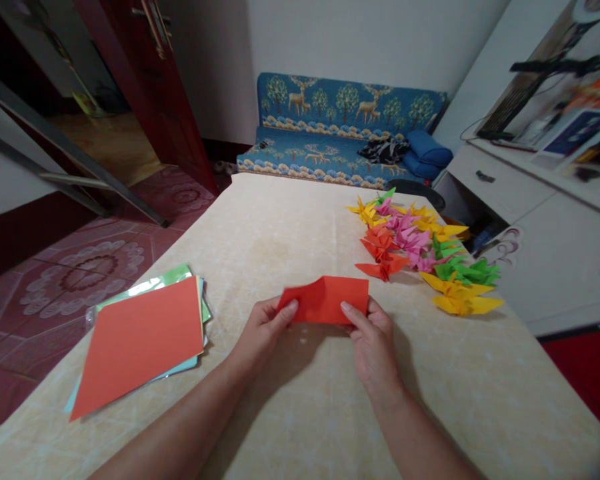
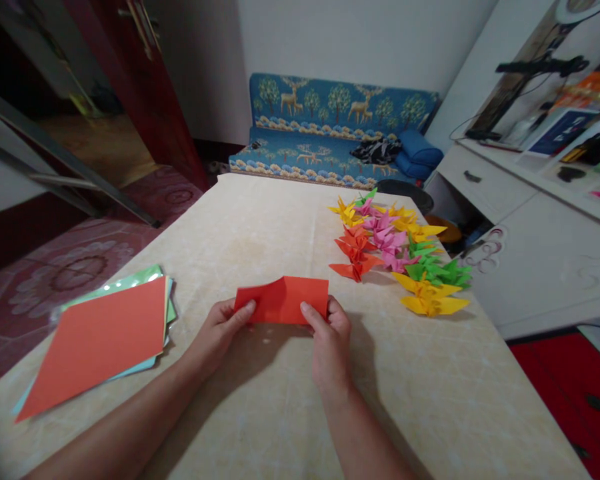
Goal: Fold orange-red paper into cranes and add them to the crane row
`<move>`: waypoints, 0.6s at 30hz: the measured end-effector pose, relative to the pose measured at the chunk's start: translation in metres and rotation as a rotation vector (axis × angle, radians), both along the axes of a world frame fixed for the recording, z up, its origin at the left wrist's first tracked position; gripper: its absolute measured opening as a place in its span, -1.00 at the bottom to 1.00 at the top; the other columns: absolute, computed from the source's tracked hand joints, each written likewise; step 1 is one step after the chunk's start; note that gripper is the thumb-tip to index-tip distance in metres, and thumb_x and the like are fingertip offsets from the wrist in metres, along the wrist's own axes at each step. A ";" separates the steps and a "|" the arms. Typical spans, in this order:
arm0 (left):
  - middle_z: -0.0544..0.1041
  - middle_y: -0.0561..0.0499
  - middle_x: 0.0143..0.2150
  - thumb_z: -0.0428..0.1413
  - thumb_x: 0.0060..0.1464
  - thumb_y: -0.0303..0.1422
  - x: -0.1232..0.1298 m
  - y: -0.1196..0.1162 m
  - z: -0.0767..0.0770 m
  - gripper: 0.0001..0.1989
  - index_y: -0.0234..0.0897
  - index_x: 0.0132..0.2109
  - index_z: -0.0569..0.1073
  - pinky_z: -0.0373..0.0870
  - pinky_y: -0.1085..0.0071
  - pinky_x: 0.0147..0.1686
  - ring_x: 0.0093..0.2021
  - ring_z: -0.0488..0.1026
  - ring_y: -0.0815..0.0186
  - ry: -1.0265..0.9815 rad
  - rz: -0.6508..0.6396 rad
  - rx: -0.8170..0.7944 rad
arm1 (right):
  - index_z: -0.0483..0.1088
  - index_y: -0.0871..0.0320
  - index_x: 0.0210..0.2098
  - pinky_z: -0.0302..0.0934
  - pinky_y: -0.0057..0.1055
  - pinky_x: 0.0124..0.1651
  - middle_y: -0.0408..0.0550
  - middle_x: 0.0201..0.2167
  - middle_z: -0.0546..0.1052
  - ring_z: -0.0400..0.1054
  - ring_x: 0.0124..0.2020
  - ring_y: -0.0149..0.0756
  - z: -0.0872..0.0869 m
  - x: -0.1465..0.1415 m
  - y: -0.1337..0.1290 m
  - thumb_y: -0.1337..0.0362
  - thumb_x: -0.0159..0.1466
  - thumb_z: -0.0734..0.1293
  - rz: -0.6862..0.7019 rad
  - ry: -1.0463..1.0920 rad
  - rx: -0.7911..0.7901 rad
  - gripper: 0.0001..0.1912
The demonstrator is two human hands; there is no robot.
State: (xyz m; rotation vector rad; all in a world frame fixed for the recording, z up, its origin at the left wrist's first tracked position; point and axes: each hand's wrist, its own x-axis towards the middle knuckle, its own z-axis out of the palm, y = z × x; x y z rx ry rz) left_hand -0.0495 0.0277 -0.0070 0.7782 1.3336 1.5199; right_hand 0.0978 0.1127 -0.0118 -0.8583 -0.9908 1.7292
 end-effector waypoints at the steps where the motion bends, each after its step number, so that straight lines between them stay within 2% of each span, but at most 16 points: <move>1: 0.48 0.01 -0.52 0.13 0.08 -0.12 -0.001 0.000 -0.001 -0.63 -0.36 -0.46 0.50 0.18 0.55 -0.51 -0.52 0.31 0.44 -0.038 0.052 -0.016 | 0.46 0.14 -0.21 0.29 -0.38 -0.29 -0.07 -0.29 0.59 0.44 -0.33 -0.27 0.000 0.000 0.000 0.28 0.03 0.45 0.015 -0.020 -0.002 -0.69; 3: 0.37 0.08 -0.63 0.15 0.05 -0.09 -0.003 0.001 -0.004 -0.58 -0.37 -0.55 0.42 0.08 0.56 -0.57 -0.59 0.20 0.49 -0.081 0.134 -0.025 | 0.47 0.13 -0.20 0.27 -0.42 -0.34 -0.07 -0.29 0.59 0.44 -0.34 -0.27 -0.001 0.001 0.001 0.27 0.02 0.45 0.039 -0.072 -0.002 -0.68; 6: 0.30 0.12 -0.66 0.18 0.02 -0.10 -0.005 0.003 -0.006 -0.59 -0.36 -0.56 0.39 0.05 0.56 -0.58 -0.61 0.15 0.50 -0.137 0.194 -0.003 | 0.47 0.12 -0.18 0.27 -0.40 -0.35 -0.08 -0.31 0.59 0.44 -0.35 -0.25 -0.003 0.002 0.002 0.26 0.03 0.44 0.065 -0.114 0.027 -0.67; 10: 0.38 0.09 -0.59 0.22 -0.02 -0.12 -0.007 0.004 -0.006 -0.64 -0.37 -0.50 0.44 0.11 0.54 -0.55 -0.59 0.19 0.48 -0.184 0.202 0.023 | 0.46 0.14 -0.17 0.31 -0.34 -0.23 -0.07 -0.32 0.59 0.45 -0.32 -0.24 -0.005 0.004 0.004 0.27 0.07 0.43 0.099 -0.097 0.079 -0.69; 14: 0.46 0.04 -0.50 0.23 -0.03 -0.13 -0.009 0.003 -0.007 -0.68 -0.36 -0.40 0.52 0.14 0.53 -0.52 -0.54 0.24 0.45 -0.149 0.201 0.041 | 0.46 0.15 -0.25 0.30 -0.35 -0.21 -0.10 -0.35 0.58 0.44 -0.31 -0.25 -0.007 0.007 0.007 0.30 0.08 0.43 0.085 -0.113 0.147 -0.77; 18: 0.41 0.07 -0.55 0.22 -0.03 -0.13 -0.010 0.003 -0.007 -0.68 -0.35 -0.43 0.51 0.09 0.54 -0.54 -0.56 0.18 0.47 -0.111 0.213 0.040 | 0.46 0.13 -0.27 0.29 -0.39 -0.21 -0.12 -0.35 0.58 0.43 -0.32 -0.28 -0.006 0.008 0.009 0.31 0.09 0.43 0.076 -0.131 0.201 -0.81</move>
